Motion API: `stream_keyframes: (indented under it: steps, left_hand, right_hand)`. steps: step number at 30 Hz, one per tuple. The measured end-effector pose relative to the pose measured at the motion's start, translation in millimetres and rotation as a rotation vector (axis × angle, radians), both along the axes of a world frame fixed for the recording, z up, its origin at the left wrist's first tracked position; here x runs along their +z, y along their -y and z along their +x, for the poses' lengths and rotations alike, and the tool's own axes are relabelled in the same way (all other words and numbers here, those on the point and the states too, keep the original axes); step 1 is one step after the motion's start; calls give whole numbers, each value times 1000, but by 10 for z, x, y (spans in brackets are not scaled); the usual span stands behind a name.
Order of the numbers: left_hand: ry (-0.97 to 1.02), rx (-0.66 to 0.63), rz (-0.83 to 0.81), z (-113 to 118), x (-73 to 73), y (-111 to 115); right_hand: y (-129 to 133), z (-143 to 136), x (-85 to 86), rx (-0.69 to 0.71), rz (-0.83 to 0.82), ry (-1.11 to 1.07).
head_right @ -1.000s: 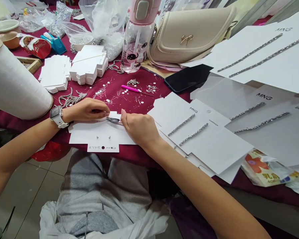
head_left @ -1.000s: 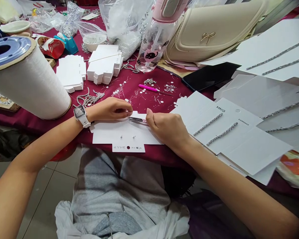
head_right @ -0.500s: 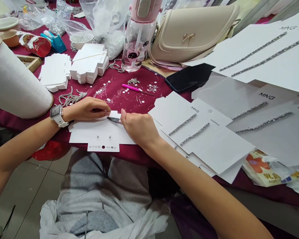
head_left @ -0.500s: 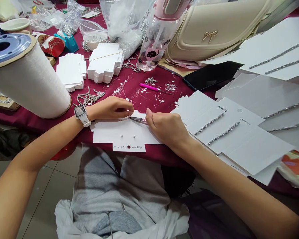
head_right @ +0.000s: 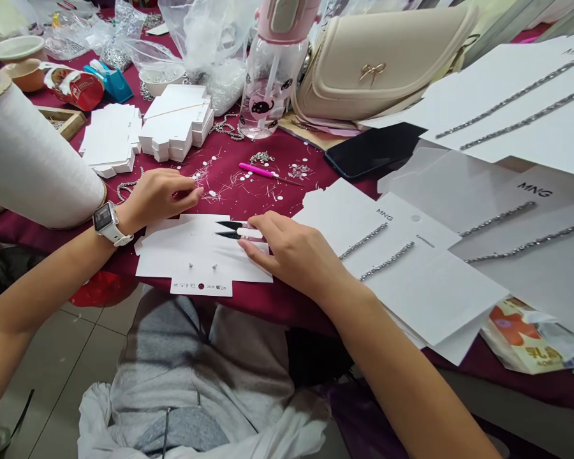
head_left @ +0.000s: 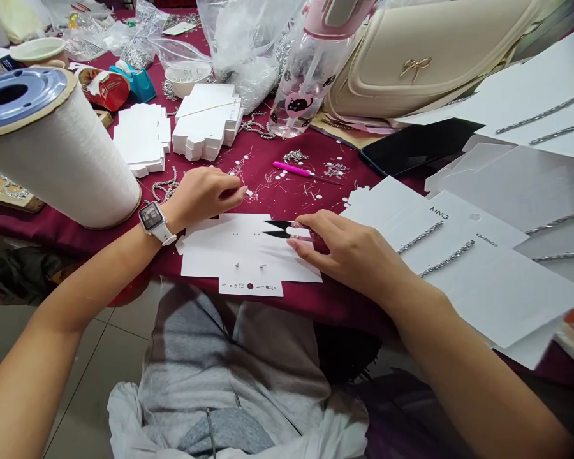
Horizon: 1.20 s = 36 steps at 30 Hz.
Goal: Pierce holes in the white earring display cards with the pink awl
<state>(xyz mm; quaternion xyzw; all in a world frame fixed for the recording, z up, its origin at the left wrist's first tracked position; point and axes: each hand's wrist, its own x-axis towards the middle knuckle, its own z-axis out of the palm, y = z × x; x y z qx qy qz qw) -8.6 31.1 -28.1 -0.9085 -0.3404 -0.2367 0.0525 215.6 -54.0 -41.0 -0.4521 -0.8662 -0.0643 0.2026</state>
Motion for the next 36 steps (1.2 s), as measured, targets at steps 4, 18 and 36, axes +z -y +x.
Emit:
stream_keyframes:
  steps: [4,18,36]
  left_hand:
    - [11,64,72,-36,57,0]
    - [-224,-224,-12,-119,15,768]
    - [-164,-229,-123,-157,-59,749]
  right_hand:
    - [5,52,-17,76,66,75]
    - [10,19,-68,124,223,129]
    - [48,-51,-7,207,338,291]
